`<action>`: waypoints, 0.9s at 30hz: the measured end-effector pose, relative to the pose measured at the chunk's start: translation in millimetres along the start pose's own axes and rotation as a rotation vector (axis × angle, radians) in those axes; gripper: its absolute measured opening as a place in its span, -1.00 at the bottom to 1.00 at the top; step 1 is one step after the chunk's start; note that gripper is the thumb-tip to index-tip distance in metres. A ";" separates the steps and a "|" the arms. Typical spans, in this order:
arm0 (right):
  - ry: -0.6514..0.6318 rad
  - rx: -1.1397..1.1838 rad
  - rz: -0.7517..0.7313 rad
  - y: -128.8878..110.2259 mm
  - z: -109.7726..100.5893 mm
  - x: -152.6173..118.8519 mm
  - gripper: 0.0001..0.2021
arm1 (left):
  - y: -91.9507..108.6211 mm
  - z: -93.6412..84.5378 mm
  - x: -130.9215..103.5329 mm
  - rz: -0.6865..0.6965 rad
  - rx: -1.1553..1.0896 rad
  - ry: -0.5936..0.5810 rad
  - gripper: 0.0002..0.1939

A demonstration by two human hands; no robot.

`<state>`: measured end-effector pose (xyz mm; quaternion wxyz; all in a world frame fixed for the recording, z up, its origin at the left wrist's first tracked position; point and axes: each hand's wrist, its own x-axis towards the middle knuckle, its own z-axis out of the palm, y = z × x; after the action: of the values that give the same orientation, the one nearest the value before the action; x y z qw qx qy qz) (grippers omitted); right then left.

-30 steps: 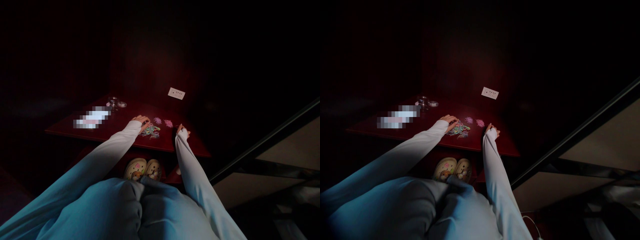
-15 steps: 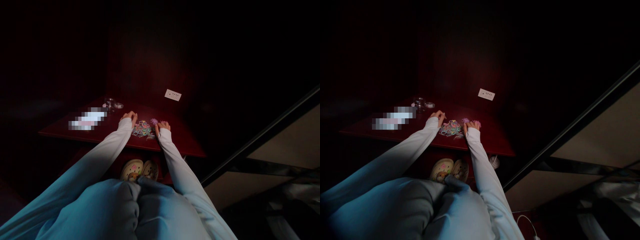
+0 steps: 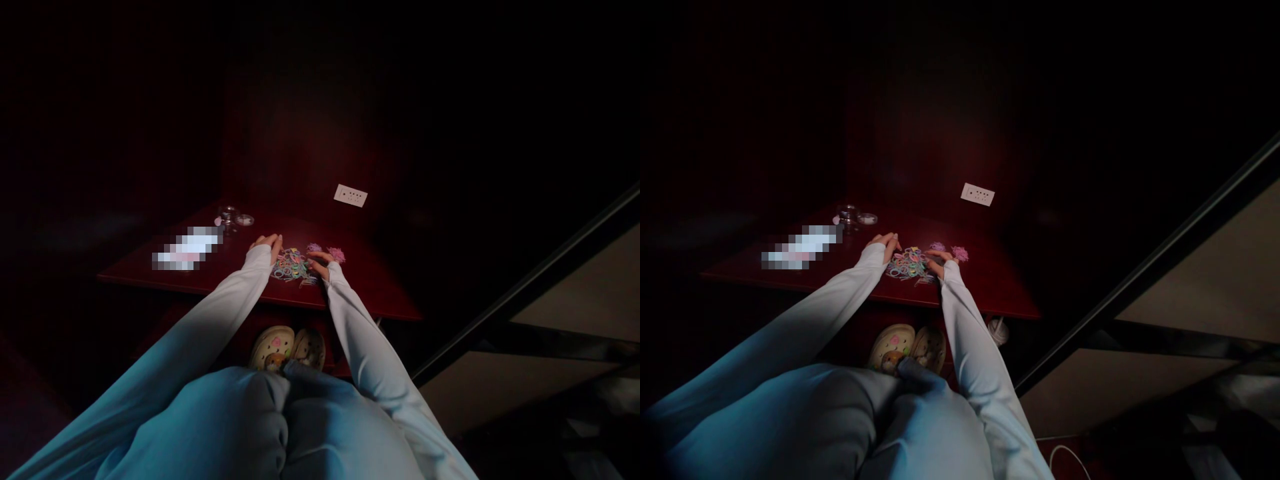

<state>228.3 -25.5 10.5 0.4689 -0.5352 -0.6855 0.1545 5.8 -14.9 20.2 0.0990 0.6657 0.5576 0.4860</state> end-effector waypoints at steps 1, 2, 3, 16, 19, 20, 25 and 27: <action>-0.007 -0.002 -0.003 2.4 1.2 0.8 -0.77 | -1.2 0.6 -0.1 0.018 0.000 0.004 -0.58; -0.028 -0.013 -0.008 3.9 2.5 1.0 -0.76 | -2.0 0.9 -0.2 0.036 0.001 0.006 -0.58; -0.051 -0.026 -0.014 4.8 3.9 0.7 -0.74 | -2.2 0.9 -0.4 0.051 0.006 0.004 -0.58; -0.145 -0.055 -0.104 7.2 4.9 -8.2 -0.76 | 15.0 -2.8 -4.8 0.080 0.195 -0.164 -0.60; -0.160 -0.028 -0.108 10.3 4.7 -2.3 -0.80 | 16.8 -1.9 -5.9 0.102 0.226 -0.189 -0.60; -0.159 -0.018 -0.103 11.0 4.7 -0.4 -0.80 | 17.0 -1.5 -5.9 0.104 0.227 -0.191 -0.60; -0.069 0.079 -0.029 9.4 4.5 2.1 -0.72 | 12.7 4.6 -4.9 0.126 0.175 -0.194 -0.64; -0.042 0.140 -0.005 8.0 4.9 1.0 -0.67 | 9.4 8.2 -4.6 0.164 0.164 -0.171 -0.68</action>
<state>229.0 -20.2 2.7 0.4911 -0.4962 -0.6839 0.2119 18.5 -18.8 19.9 0.0512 0.7539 0.5287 0.3867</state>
